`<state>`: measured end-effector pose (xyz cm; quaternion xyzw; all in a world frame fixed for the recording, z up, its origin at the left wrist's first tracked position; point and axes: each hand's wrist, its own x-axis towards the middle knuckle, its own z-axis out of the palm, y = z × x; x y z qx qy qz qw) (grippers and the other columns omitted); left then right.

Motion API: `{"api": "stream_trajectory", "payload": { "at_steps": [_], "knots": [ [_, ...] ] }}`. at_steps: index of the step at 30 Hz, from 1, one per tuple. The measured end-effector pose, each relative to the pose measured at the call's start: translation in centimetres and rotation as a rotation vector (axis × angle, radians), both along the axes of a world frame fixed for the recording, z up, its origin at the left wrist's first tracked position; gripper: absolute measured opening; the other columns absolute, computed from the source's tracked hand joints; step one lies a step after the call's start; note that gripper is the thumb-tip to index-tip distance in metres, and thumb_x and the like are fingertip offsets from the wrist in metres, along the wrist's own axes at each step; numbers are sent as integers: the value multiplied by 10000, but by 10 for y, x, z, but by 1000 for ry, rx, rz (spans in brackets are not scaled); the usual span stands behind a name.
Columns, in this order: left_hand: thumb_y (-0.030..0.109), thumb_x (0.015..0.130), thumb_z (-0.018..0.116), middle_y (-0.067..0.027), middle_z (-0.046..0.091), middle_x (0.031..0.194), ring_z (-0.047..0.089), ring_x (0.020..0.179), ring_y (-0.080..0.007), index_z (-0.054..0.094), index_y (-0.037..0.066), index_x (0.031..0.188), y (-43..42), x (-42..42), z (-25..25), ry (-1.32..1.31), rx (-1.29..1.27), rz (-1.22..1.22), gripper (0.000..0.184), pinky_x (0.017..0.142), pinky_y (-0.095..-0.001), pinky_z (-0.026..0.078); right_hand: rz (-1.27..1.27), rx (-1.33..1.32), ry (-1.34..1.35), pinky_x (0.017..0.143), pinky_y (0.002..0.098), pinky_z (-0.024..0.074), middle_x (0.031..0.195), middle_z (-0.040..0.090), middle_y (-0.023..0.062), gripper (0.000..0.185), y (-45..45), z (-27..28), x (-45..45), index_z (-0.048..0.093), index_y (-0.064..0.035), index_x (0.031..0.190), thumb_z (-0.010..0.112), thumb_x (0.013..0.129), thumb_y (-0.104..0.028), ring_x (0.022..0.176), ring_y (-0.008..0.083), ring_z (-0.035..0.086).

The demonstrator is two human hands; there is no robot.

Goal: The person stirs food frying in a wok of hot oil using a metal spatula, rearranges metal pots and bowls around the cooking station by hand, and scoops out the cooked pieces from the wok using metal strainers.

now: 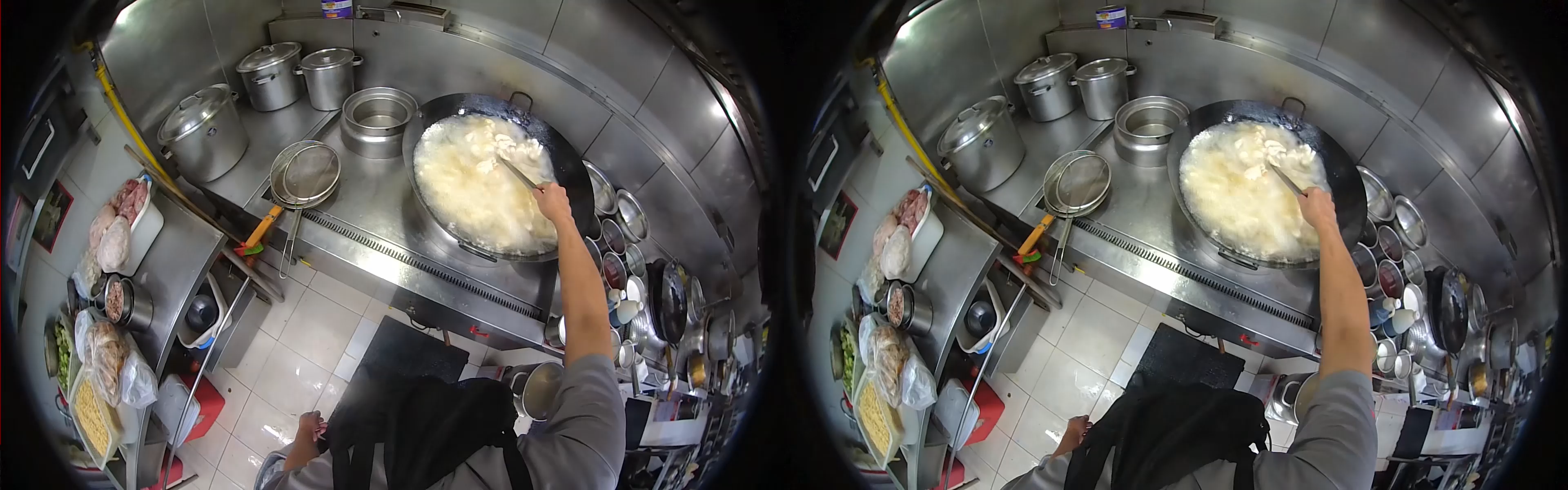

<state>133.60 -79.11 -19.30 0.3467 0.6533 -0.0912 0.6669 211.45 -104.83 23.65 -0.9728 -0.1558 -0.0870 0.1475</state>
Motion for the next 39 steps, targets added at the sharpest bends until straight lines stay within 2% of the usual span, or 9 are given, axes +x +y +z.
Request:
{"api": "stream_trajectory", "payload": {
  "at_steps": [13, 14, 21, 25, 26, 27, 35, 37, 39],
  "knots": [
    [224, 923, 550, -64, 619, 899, 666, 750, -216, 572, 110, 1033, 34, 31, 2, -39, 26, -1, 160, 610, -354, 515, 170, 45, 111, 943, 433, 505, 1103, 702, 206, 317, 48, 19, -41, 739, -102, 1112, 659, 864, -284, 1060, 368, 658],
    [256, 919, 561, -35, 608, 863, 651, 678, -212, 595, 159, 1023, 36, 31, 0, -35, 30, -1, 146, 539, -333, 482, 192, 38, 103, 933, 425, 508, 1095, 701, 216, 328, 45, 24, -50, 735, -86, 1114, 669, 860, -282, 1045, 366, 666],
    [201, 933, 588, -45, 624, 882, 651, 697, -212, 622, 147, 1016, 78, 30, -8, -76, 2, -153, 105, 542, -326, 500, 279, -30, 53, 909, 414, 516, 1074, 711, 188, 336, 11, 50, -115, 726, -96, 1142, 676, 866, -280, 1018, 356, 677],
    [129, 920, 583, -37, 611, 842, 628, 692, -205, 614, 127, 928, 106, 34, -17, -97, 10, -28, 32, 504, -309, 479, 282, -45, 15, 878, 404, 515, 1069, 702, 199, 337, -15, 79, -170, 708, -80, 1160, 682, 868, -247, 1004, 361, 672],
    [105, 898, 585, -32, 585, 812, 611, 686, -199, 586, 124, 887, 118, 30, -26, -235, 105, -309, 23, 514, -310, 473, 300, -42, -13, 862, 406, 515, 1055, 705, 197, 329, -25, 80, -178, 708, -80, 1159, 684, 871, -237, 988, 362, 673],
    [223, 895, 573, -90, 614, 963, 655, 768, -226, 550, 69, 1078, 131, 33, -34, -199, -27, -178, 240, 607, -353, 526, 325, -39, -37, 847, 408, 515, 1040, 707, 194, 321, -32, 82, -188, 708, -80, 1157, 685, 873, -228, 972, 362, 675],
    [232, 897, 578, -72, 609, 977, 651, 781, -205, 555, 97, 1132, 172, 52, -10, -196, 40, -343, 272, 629, -341, 520, 116, 28, -187, 767, 381, 511, 927, 707, 176, 300, -88, 88, -290, 702, -59, 1153, 691, 895, -211, 853, 331, 680],
    [236, 898, 580, -68, 607, 964, 646, 766, -207, 554, 108, 1119, 190, 36, -72, -271, 201, -610, 256, 640, -358, 520, 70, 129, -179, 800, 341, 527, 1011, 728, 165, 298, -105, 77, -312, 685, -4, 1159, 687, 914, -172, 926, 272, 707],
    [239, 898, 582, -65, 604, 954, 644, 759, -210, 554, 115, 1105, 186, 42, -37, -146, -34, -396, 242, 646, -368, 521, -36, 257, -160, 833, 316, 529, 1044, 732, 157, 300, -119, 61, -332, 671, 27, 1172, 669, 937, -160, 969, 234, 705]
  ]
}}
